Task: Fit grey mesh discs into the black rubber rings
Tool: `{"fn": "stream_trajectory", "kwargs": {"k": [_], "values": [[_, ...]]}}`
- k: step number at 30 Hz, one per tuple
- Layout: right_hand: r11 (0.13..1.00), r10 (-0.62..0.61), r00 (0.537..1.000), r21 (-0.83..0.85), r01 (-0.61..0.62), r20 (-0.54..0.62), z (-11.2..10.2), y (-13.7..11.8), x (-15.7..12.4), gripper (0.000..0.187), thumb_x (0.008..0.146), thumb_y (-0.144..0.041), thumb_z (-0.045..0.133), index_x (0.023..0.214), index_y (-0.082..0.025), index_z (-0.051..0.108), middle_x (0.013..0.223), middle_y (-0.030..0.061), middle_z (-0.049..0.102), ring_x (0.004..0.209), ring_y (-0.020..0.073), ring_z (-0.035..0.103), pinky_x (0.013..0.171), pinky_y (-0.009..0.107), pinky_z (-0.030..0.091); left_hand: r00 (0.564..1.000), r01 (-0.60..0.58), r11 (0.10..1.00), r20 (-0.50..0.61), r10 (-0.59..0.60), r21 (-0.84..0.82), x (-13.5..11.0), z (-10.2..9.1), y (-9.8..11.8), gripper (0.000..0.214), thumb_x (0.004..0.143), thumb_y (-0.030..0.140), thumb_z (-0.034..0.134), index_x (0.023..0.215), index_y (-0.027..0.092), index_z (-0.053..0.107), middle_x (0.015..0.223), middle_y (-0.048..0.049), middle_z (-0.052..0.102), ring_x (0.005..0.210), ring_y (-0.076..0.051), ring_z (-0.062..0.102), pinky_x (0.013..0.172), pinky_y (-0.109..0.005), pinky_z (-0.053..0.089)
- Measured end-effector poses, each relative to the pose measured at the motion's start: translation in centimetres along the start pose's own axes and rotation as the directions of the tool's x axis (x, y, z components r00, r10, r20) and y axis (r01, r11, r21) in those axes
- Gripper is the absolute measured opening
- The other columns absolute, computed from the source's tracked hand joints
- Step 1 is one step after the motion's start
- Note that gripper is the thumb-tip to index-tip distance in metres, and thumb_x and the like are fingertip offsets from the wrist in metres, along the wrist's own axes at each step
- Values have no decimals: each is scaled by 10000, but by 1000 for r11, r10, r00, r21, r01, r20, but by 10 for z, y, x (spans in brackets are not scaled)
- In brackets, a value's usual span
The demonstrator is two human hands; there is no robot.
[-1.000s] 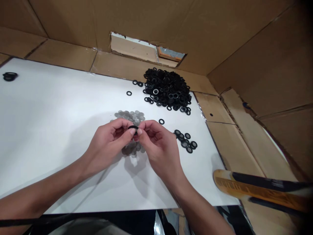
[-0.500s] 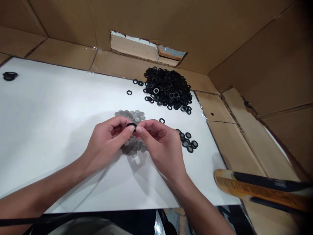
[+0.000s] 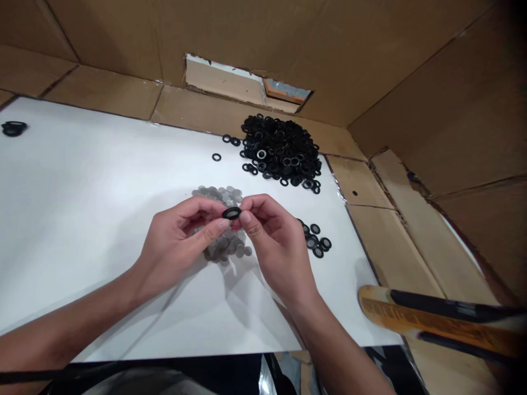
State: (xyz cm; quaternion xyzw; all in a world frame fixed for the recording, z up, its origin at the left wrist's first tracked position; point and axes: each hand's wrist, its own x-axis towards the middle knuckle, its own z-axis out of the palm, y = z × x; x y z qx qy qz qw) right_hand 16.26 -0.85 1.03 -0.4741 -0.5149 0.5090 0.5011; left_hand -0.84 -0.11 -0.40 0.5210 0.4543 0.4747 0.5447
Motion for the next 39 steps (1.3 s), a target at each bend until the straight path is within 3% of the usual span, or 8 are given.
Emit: {"fn": "stream_trajectory", "kwargs": {"k": [9, 15, 19, 22, 26, 30, 34, 39], "values": [[991, -110, 994, -78, 111, 15, 0, 2, 0, 104, 987, -217, 691, 890, -229, 654, 831, -26, 634, 776, 130, 624, 735, 248, 514, 985, -151, 983, -70, 158, 104, -3, 0, -3, 95, 900, 202, 815, 920, 295, 816, 872, 72, 813, 807, -83, 758, 760, -136, 610], [966, -167, 986, -200, 162, -10, 3, 1, -3, 31, 968, -204, 680, 966, -228, 662, 917, 5, 703, 853, 158, 679, 796, 286, 567, 975, -158, 972, -131, 181, 173, -3, 0, 0, 50, 897, 225, 821, 899, 275, 823, 877, 62, 810, 815, -96, 746, 764, -172, 608], [822, -362, 932, -473, 317, -4, 4, 1, -5, 58, 928, -156, 676, 966, -199, 674, 932, 32, 717, 843, 160, 675, 790, 292, 569, 979, -160, 963, -91, 183, 218, -2, -1, -2, 72, 921, 216, 792, 927, 280, 825, 875, 61, 798, 791, -93, 721, 738, -185, 592], [729, -416, 909, -589, 349, 24, 4, 2, -4, 68, 903, -124, 644, 879, -185, 663, 858, 31, 702, 788, 158, 665, 733, 289, 552, 981, -162, 958, -67, 182, 235, -1, -1, -4, 67, 934, 228, 779, 938, 283, 817, 886, 60, 786, 784, -94, 700, 734, -196, 580], [744, -318, 947, -611, 270, 31, 4, 2, -3, 52, 844, -146, 659, 823, -193, 658, 798, 1, 701, 741, 161, 656, 690, 298, 531, 980, -182, 952, -35, 196, 244, 0, -1, -5, 79, 945, 238, 767, 944, 296, 821, 903, 54, 776, 793, -104, 690, 745, -216, 580], [827, -190, 981, -543, 145, -28, 4, 0, -4, 39, 838, -183, 675, 805, -203, 681, 781, -20, 720, 709, 152, 658, 676, 291, 538, 986, -155, 961, -20, 164, 231, 1, -2, -4, 80, 934, 254, 776, 965, 301, 832, 925, 40, 780, 815, -125, 690, 754, -241, 580], [897, -105, 989, -438, 50, -101, 5, -3, -5, 61, 854, -233, 706, 800, -206, 695, 771, -24, 726, 704, 147, 668, 660, 274, 542, 999, -39, 976, -14, 43, 214, 1, -1, -5, 60, 931, 292, 763, 886, 266, 791, 852, 29, 748, 774, -144, 677, 700, -265, 563], [917, -63, 991, -398, 10, -121, 6, -5, -4, 64, 851, -233, 708, 797, -202, 694, 778, -19, 712, 710, 140, 655, 674, 267, 543, 999, -46, 970, 7, 45, 239, 0, 1, -3, 81, 942, 265, 713, 867, 248, 738, 861, 19, 705, 798, -153, 653, 732, -287, 543]]}}
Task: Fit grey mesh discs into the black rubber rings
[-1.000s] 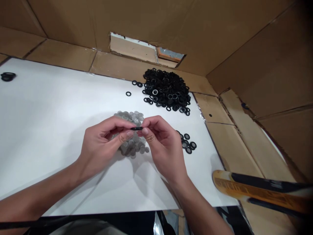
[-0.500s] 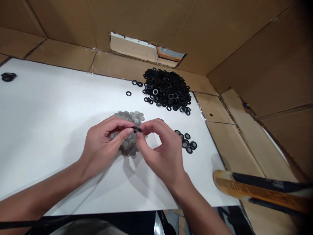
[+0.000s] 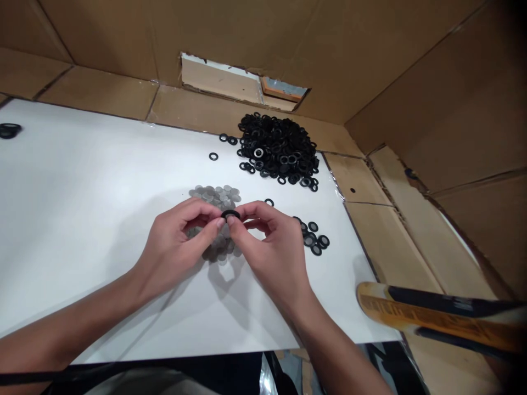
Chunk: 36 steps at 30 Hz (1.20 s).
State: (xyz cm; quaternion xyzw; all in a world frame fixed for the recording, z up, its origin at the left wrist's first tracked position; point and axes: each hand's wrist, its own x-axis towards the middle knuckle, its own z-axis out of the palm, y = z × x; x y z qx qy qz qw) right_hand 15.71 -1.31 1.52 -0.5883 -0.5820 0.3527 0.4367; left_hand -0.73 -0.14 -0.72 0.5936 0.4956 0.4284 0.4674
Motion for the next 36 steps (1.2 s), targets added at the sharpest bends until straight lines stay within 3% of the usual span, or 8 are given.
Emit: {"fn": "stream_trajectory", "kwargs": {"k": [4, 9, 18, 27, 30, 32, 34, 36], "values": [[999, -13, 999, 37, 11, 38, 0, 1, 1, 70, 870, -226, 694, 810, -199, 668, 809, -16, 698, 721, 130, 642, 661, 245, 533, 1000, 11, 1000, 16, -11, 11, -1, 0, 2, 90, 932, 229, 683, 847, 233, 710, 848, 12, 677, 785, -157, 632, 709, -292, 527], [988, 64, 987, 128, -83, 148, 0, 3, 1, 112, 911, -264, 685, 826, -196, 662, 757, -17, 684, 684, 130, 620, 606, 239, 500, 1000, 4, 1000, 24, -4, -11, 0, 0, 2, 92, 941, 210, 657, 852, 220, 677, 860, 5, 655, 790, -163, 620, 695, -291, 510], [939, 137, 962, 279, -202, 235, -4, -1, 4, 118, 892, -272, 738, 817, -189, 702, 733, -11, 718, 679, 137, 663, 637, 253, 549, 995, 52, 980, 94, -35, -191, -3, -3, 2, 124, 998, 210, 625, 893, 216, 691, 851, 4, 682, 794, -154, 676, 728, -268, 577], [933, 136, 976, 309, -185, 172, -4, -3, 3, 105, 874, -246, 785, 800, -189, 737, 708, -22, 746, 663, 129, 700, 621, 227, 577, 994, 65, 977, 103, -45, -201, -2, -4, 4, 129, 979, 313, 716, 891, 218, 720, 817, -4, 704, 753, -153, 669, 706, -275, 574], [971, 47, 997, 231, -61, 65, -3, 0, -1, 84, 866, -249, 816, 821, -203, 761, 765, -2, 786, 695, 162, 739, 646, 269, 615, 994, 97, 981, 57, -88, -168, 0, -3, 2, 149, 954, 367, 752, 920, 222, 741, 799, -3, 715, 739, -160, 674, 686, -279, 575], [990, -110, 992, 85, 115, -65, -1, 3, -3, 68, 869, -234, 825, 834, -222, 768, 820, 13, 800, 735, 184, 753, 672, 302, 633, 992, 123, 978, 36, -118, -171, 0, -4, 2, 173, 945, 401, 764, 952, 229, 755, 817, -7, 739, 753, -165, 691, 707, -284, 589], [936, -342, 926, -148, 320, -161, 1, 9, -4, 85, 894, -183, 795, 835, -235, 763, 835, 26, 797, 744, 192, 750, 675, 318, 630, 991, 135, 972, 47, -128, -194, 0, -5, 2, 190, 943, 421, 767, 980, 235, 772, 846, -15, 765, 773, -168, 714, 741, -287, 609], [810, -538, 828, -372, 454, -159, 3, 14, -4, 145, 926, -135, 741, 832, -244, 760, 819, 37, 793, 728, 193, 744, 652, 321, 617, 989, 142, 965, 65, -131, -220, -1, -4, 3, 192, 944, 423, 767, 1008, 244, 789, 861, -19, 782, 798, -173, 737, 756, -284, 623]]}}
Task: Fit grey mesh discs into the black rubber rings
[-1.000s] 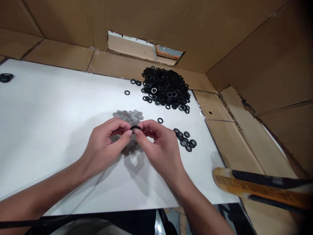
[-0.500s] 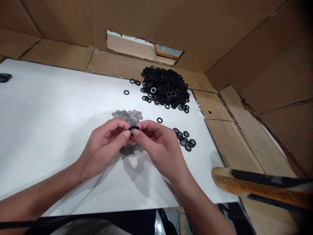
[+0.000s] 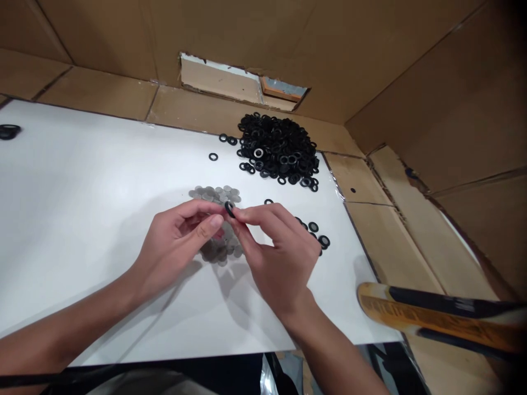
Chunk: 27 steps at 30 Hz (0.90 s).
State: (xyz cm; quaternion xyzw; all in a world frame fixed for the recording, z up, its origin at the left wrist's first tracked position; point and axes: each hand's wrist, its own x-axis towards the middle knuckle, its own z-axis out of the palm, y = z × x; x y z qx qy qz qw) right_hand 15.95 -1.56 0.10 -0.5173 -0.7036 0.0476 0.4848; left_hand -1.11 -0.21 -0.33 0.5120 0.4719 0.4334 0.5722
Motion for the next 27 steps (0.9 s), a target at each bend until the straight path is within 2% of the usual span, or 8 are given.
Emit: {"fn": "stream_trajectory", "kwargs": {"k": [3, 7, 9, 11, 13, 15, 19, 27], "values": [[972, -166, 986, -164, 166, 13, 4, 5, -1, 190, 954, -124, 692, 837, -251, 772, 807, 47, 798, 703, 193, 736, 604, 316, 600, 1000, 22, 999, 0, -22, -28, 0, 2, 0, 178, 923, 404, 794, 1026, 259, 798, 887, -13, 801, 842, -183, 763, 739, -272, 634], [978, -174, 982, -108, 181, 66, 5, 5, -1, 173, 963, -138, 685, 870, -247, 782, 874, 50, 817, 757, 192, 749, 659, 320, 626, 998, 19, 1000, -52, -19, -10, 3, 3, -2, 171, 920, 398, 795, 977, 237, 790, 890, -14, 804, 820, -185, 769, 745, -283, 639], [999, -35, 996, 34, 32, 85, 3, 2, 0, 123, 950, -148, 709, 897, -238, 772, 888, 40, 813, 789, 184, 752, 726, 324, 639, 997, 16, 1000, -79, -15, 14, 3, 2, -2, 184, 930, 413, 781, 936, 229, 783, 838, -8, 790, 780, -176, 755, 732, -278, 629], [954, 197, 969, 197, -224, 149, 0, 0, 3, 58, 929, -175, 739, 940, -225, 765, 900, 30, 808, 793, 175, 755, 756, 320, 646, 997, 22, 999, -80, -20, 28, 3, 1, -1, 188, 938, 416, 770, 909, 230, 778, 804, 0, 778, 760, -166, 745, 717, -265, 617], [831, 382, 882, 315, -459, 278, -3, -1, 7, 47, 921, -229, 753, 964, -217, 767, 903, 28, 815, 778, 179, 768, 752, 322, 655, 998, 29, 999, -58, -28, 26, 2, 1, 0, 161, 949, 385, 758, 906, 231, 775, 811, 1, 778, 769, -166, 748, 730, -266, 620], [717, 453, 798, 370, -591, 397, -4, -1, 10, 65, 919, -270, 748, 938, -213, 772, 865, 27, 820, 750, 187, 777, 728, 324, 657, 999, 34, 999, -40, -34, 11, 2, 3, 1, 123, 955, 331, 744, 898, 225, 773, 809, -2, 777, 765, -173, 754, 750, -286, 634], [632, 489, 733, 387, -671, 473, -2, -1, 13, 82, 885, -280, 755, 862, -201, 758, 758, 13, 791, 704, 184, 767, 685, 304, 644, 998, 57, 998, -15, -57, -7, 3, 5, 2, 99, 948, 274, 727, 872, 220, 762, 775, -1, 773, 759, -186, 769, 746, -302, 649], [622, 472, 724, 391, -678, 503, -1, -4, 10, 96, 912, -252, 697, 829, -207, 680, 735, -13, 745, 690, 155, 747, 675, 261, 627, 999, 36, 999, 8, -36, 6, 4, 4, -1, 105, 950, 274, 726, 867, 223, 765, 810, 3, 792, 770, -176, 770, 716, -272, 636]]}}
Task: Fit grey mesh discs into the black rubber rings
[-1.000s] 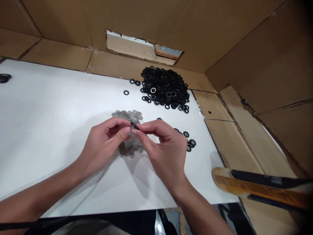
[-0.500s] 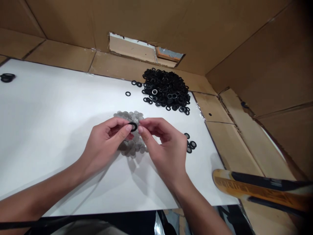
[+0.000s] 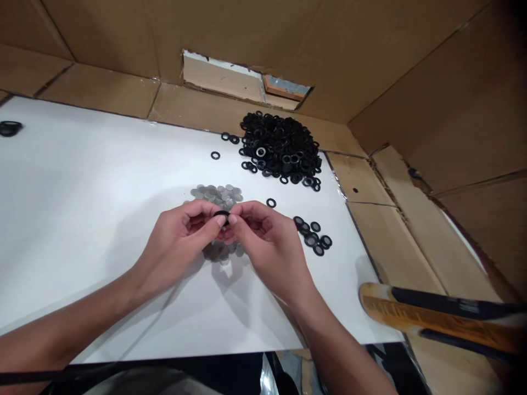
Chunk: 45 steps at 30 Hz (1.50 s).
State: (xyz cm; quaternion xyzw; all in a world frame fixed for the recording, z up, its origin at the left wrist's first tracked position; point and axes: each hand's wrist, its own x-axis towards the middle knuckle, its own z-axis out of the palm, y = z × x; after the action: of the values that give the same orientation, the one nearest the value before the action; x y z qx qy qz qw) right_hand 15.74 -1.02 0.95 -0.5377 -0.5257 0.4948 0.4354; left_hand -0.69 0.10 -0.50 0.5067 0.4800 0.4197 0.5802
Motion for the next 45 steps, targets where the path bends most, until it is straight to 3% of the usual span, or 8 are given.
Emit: {"fn": "stream_trajectory", "kwargs": {"k": [9, 17, 26, 32, 39, 45], "values": [[993, 43, 998, 107, -47, 41, -4, -3, 1, 127, 926, -279, 712, 828, -206, 679, 729, -22, 723, 667, 142, 712, 671, 266, 629, 998, -14, 998, 52, 17, -63, -2, -1, 3, 149, 990, 257, 701, 865, 234, 779, 781, 17, 772, 725, -136, 741, 683, -236, 624], [969, 86, 995, 226, -95, 50, -5, -3, 1, 176, 843, -338, 866, 832, -193, 767, 745, -14, 764, 703, 151, 730, 749, 289, 648, 1000, 18, 996, -2, -18, -92, -2, 0, 9, 112, 944, 230, 752, 836, 203, 758, 767, 14, 791, 729, -149, 770, 706, -244, 657], [984, 63, 998, 166, -58, -25, -1, -4, 0, 109, 839, -268, 866, 803, -190, 799, 709, -3, 782, 679, 140, 731, 682, 229, 622, 998, -2, 999, -64, -2, -52, -2, 3, 9, 97, 906, 235, 789, 818, 207, 759, 756, 42, 790, 725, -120, 758, 684, -189, 625], [985, 26, 996, 170, -11, -82, -1, -4, 1, 121, 877, -269, 820, 809, -196, 751, 720, -29, 755, 658, 109, 717, 694, 205, 623, 998, -3, 999, -63, 1, -40, -3, 2, 6, 83, 903, 303, 812, 889, 222, 801, 846, 37, 813, 786, -121, 769, 752, -186, 627], [993, 32, 998, 119, -25, -56, 0, -1, 1, 106, 911, -237, 753, 815, -196, 736, 729, -25, 745, 683, 116, 728, 700, 219, 622, 995, 18, 1000, -95, -17, 7, 1, -1, 5, 129, 901, 318, 807, 864, 199, 771, 779, 26, 777, 733, -120, 737, 693, -187, 604], [998, -8, 999, 56, 10, -42, 0, -3, 0, 135, 919, -265, 749, 810, -193, 717, 734, -27, 739, 701, 119, 721, 683, 216, 596, 998, 14, 999, -53, -16, -39, -1, 0, 7, 117, 916, 257, 771, 816, 205, 741, 744, 40, 765, 711, -105, 727, 660, -174, 586]]}}
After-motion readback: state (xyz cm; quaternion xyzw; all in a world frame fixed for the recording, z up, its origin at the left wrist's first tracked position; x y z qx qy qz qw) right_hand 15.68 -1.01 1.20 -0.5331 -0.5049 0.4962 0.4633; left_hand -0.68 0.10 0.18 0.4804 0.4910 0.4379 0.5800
